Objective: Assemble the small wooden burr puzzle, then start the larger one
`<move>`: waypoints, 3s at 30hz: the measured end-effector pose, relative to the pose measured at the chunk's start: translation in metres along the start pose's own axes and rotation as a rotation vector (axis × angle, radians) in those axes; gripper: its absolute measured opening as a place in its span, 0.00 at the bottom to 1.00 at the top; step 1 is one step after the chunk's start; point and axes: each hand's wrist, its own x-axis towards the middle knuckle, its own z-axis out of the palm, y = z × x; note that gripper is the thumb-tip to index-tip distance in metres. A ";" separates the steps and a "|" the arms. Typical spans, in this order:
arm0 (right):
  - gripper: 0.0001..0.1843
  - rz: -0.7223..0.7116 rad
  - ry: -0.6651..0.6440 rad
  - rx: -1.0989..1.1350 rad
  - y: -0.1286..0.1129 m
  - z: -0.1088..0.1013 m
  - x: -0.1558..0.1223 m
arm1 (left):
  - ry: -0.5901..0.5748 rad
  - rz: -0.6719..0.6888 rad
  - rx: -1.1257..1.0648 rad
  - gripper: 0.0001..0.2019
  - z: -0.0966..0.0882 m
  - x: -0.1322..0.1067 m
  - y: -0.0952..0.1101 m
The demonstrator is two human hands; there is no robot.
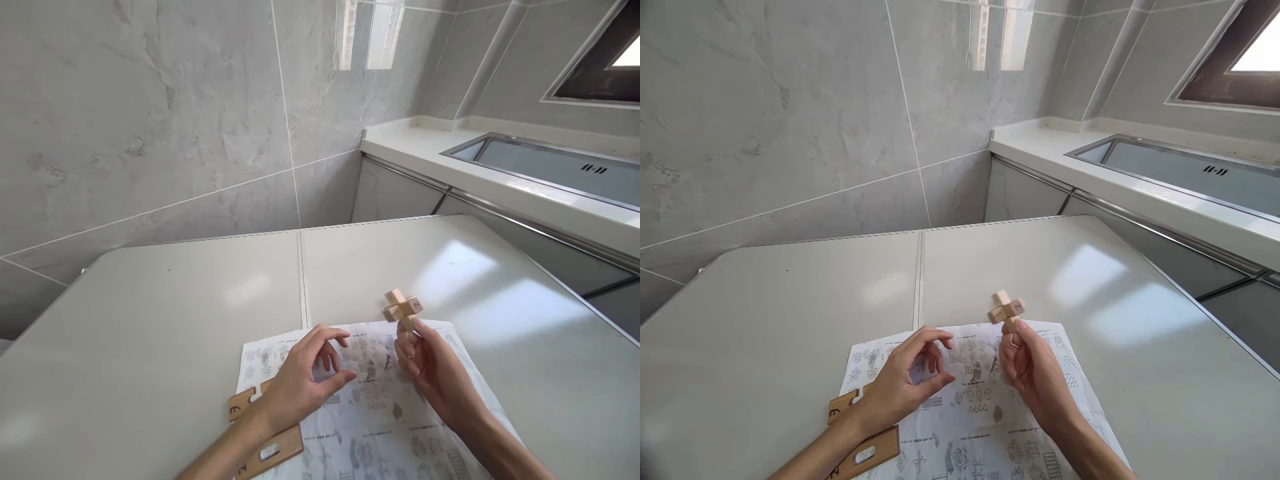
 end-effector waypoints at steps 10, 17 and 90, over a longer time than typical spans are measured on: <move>0.19 -0.003 0.177 0.189 0.000 0.000 0.004 | -0.024 -0.018 0.025 0.16 -0.001 0.000 0.005; 0.18 0.026 0.133 0.277 0.001 -0.005 0.007 | -0.016 -0.006 0.032 0.15 0.000 0.000 0.004; 0.06 -0.505 -0.244 -0.889 0.017 0.010 -0.015 | 0.200 0.075 0.619 0.25 0.004 -0.016 0.005</move>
